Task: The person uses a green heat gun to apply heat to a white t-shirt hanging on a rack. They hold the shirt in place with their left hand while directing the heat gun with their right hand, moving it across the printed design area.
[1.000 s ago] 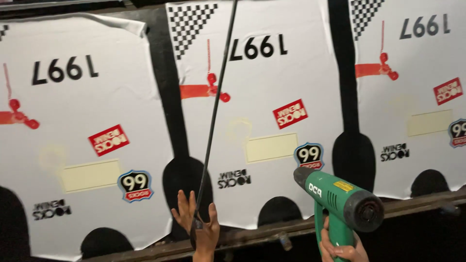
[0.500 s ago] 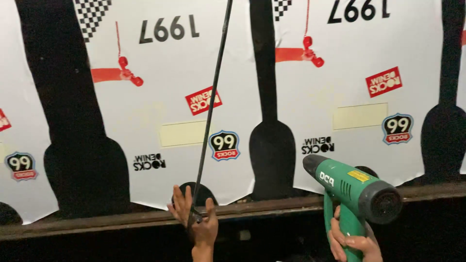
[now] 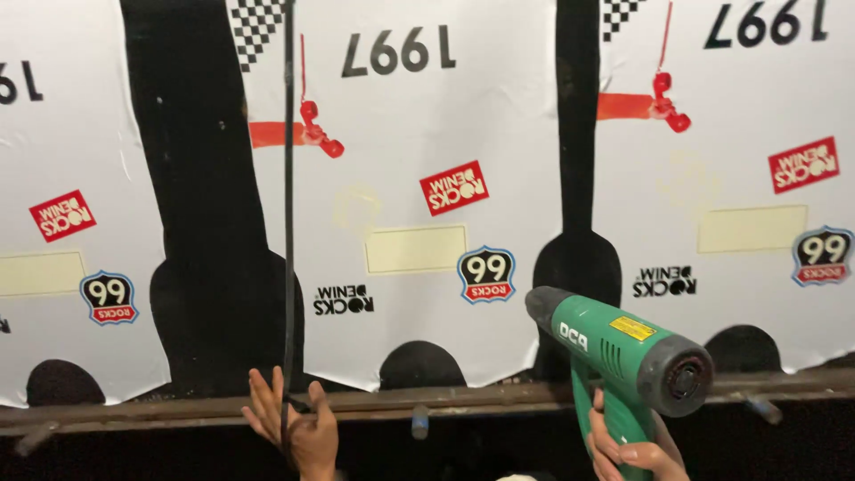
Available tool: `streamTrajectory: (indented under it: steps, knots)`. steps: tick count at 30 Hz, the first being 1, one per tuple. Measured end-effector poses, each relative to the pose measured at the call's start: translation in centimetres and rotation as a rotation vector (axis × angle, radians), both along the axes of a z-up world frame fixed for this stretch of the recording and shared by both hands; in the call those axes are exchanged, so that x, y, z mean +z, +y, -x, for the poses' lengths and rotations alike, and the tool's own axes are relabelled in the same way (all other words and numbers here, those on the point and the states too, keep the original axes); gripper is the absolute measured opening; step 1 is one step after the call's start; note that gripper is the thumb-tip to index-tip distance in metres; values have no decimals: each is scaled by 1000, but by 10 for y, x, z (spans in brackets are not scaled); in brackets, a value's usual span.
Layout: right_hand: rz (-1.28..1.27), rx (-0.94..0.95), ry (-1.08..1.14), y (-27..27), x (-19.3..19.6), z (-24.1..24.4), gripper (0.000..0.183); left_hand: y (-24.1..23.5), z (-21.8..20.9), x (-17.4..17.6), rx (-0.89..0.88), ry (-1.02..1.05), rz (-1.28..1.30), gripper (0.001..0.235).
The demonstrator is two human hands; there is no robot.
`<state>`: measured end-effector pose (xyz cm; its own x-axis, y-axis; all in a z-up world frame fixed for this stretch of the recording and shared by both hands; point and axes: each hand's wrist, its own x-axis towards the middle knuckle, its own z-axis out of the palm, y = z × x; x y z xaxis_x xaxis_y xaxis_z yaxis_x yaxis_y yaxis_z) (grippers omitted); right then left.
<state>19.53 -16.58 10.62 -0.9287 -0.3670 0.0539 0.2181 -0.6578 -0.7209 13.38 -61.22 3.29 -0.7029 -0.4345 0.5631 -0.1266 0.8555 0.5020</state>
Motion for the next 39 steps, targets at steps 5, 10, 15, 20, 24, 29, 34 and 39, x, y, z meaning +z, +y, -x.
streamTrajectory:
  steps: [5, 10, 15, 20, 24, 29, 34, 39]
  knots:
    - [92, -52, -23, -34, 7, 31, 52, -15, 42, -31, -10, -11, 54, 59]
    - [188, -163, -119, -58, 17, 52, 50, 15, 89, -32, -147, -10, -66, 52]
    - [156, -170, -35, -65, 26, 80, 50, 52, 122, -12, -419, -112, -141, 65]
    - [115, -197, -54, -76, 25, 87, 48, 51, 147, -33, -544, 55, 90, 67]
    - [142, -234, -107, -95, 20, 81, 48, 42, 151, -34, -565, 99, 127, 53]
    - [148, -261, -131, -120, 17, 74, 50, 30, 155, -43, -651, 212, 124, 51]
    - [164, -298, -187, -140, 15, 61, 48, 29, 155, -49, -629, 140, 209, 56]
    - [182, -323, -238, -149, 7, 44, 49, 29, 153, -51, -608, 145, 194, 55]
